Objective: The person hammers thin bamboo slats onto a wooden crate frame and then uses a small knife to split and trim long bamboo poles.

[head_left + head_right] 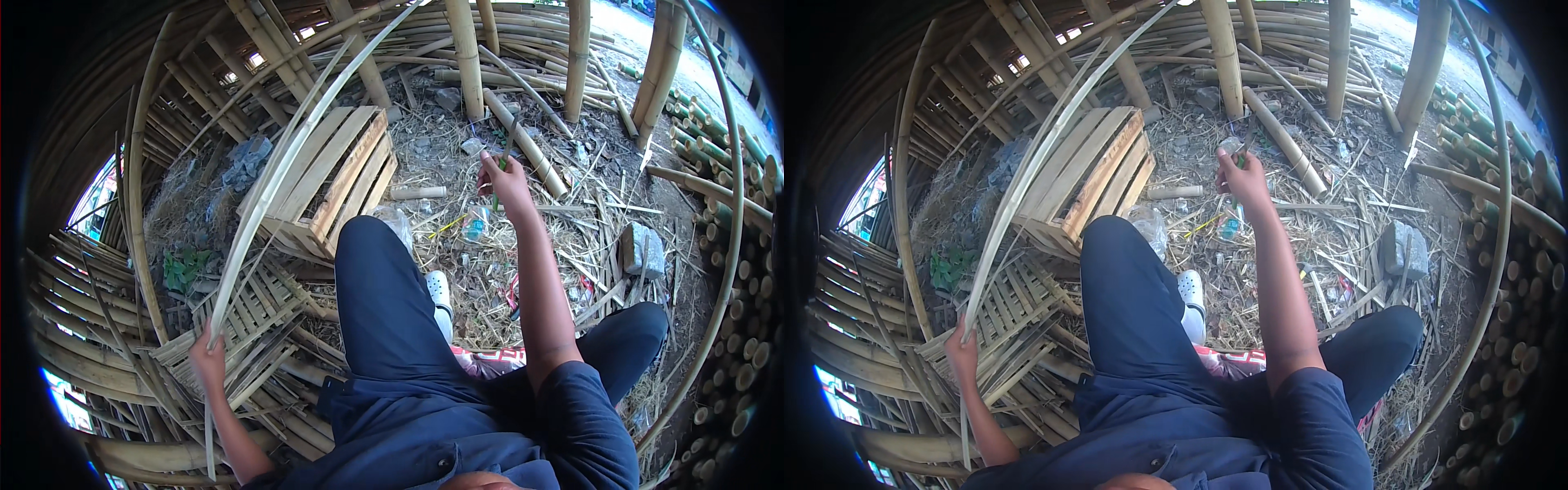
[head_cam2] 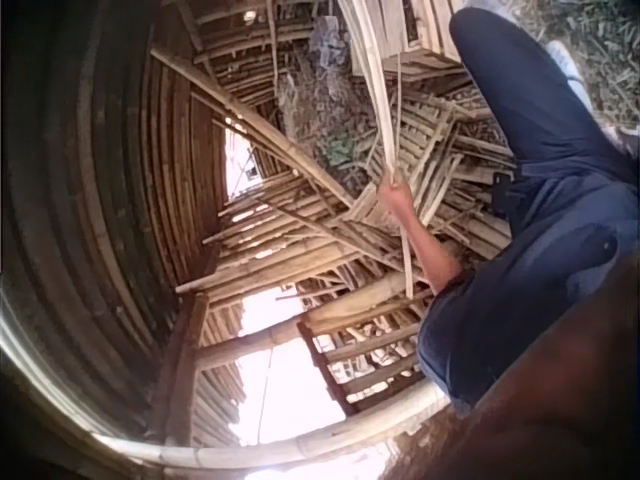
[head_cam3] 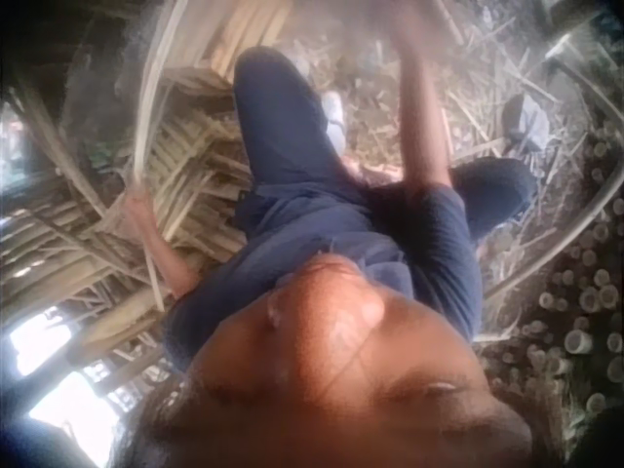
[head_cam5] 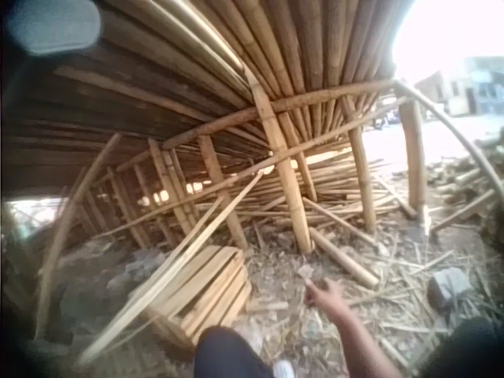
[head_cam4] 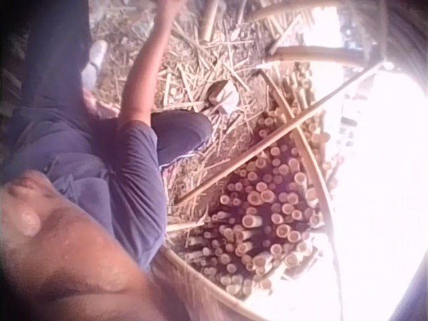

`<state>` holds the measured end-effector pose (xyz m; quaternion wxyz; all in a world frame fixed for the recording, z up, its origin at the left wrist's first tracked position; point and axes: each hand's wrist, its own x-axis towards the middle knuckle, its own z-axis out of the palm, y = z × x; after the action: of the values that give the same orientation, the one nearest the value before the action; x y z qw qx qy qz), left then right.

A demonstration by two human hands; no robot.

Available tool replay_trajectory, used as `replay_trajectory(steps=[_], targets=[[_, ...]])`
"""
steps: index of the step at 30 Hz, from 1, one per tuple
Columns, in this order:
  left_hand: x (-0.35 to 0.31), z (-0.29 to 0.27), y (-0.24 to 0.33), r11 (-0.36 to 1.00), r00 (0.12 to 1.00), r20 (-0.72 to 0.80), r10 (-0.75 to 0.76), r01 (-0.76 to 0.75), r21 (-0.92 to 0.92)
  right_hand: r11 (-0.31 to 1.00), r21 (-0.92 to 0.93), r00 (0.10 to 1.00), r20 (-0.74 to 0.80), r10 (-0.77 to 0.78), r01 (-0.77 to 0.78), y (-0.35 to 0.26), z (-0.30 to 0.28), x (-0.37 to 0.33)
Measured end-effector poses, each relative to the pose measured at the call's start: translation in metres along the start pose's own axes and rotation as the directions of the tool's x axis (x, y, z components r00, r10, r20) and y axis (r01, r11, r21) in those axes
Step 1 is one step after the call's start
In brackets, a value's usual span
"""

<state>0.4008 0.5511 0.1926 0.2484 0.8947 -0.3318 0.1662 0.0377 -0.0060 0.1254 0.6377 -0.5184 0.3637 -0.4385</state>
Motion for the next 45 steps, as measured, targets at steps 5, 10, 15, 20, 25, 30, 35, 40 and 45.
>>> replay_trajectory(steps=[5, 10, 15, 20, 25, 30, 35, 40, 45], targets=[[0.041, 0.042, 0.056, 0.991, 0.955, 0.282, -0.088, 0.112, -0.068, 1.0, -0.026, 1.0, -0.012, -0.008, 0.008, 0.0, 0.007, -0.002], [0.078, 0.146, 0.069, 0.897, 0.907, 0.421, 0.007, 0.181, -0.404, 1.0, 0.018, 1.0, -0.006, -0.018, 0.018, 0.002, -0.001, 0.003], [0.118, 0.188, 0.144, 0.777, 0.726, 0.684, -0.069, 0.469, -0.419, 0.999, 0.04, 1.0, 0.006, -0.027, 0.026, -0.002, -0.005, 0.004], [0.144, 0.23, 0.204, 0.722, 0.667, 0.745, -0.01, 0.52, -0.457, 0.998, 0.061, 1.0, -0.019, 0.015, -0.014, 0.007, -0.015, 0.012], [0.18, 0.251, 0.245, 0.698, 0.654, 0.757, 0.017, 0.534, -0.477, 0.997, 0.081, 0.999, -0.034, 0.016, -0.014, 0.009, -0.023, 0.02], [0.213, 0.256, 0.305, 0.613, 0.608, 0.794, 0.005, 0.625, -0.483, 0.998, 0.051, 0.999, -0.022, 0.042, -0.041, 0.017, -0.032, 0.029], [0.246, 0.277, 0.342, 0.489, 0.539, 0.84, 0.064, 0.717, -0.498, 0.997, -0.038, 0.994, 0.084, 0.073, -0.07, 0.017, -0.012, 0.02], [0.271, 0.317, 0.362, 0.293, 0.352, 0.909, 0.223, 0.865, -0.407, 0.985, -0.163, 0.97, 0.22, 0.099, -0.064, 0.002, 0.025, -0.008], [0.271, 0.379, 0.404, 0.095, 0.174, 0.913, 0.37, 0.97, -0.223, 0.983, -0.181, 0.881, 0.457, 0.121, -0.041, -0.01, 0.057, -0.037]])
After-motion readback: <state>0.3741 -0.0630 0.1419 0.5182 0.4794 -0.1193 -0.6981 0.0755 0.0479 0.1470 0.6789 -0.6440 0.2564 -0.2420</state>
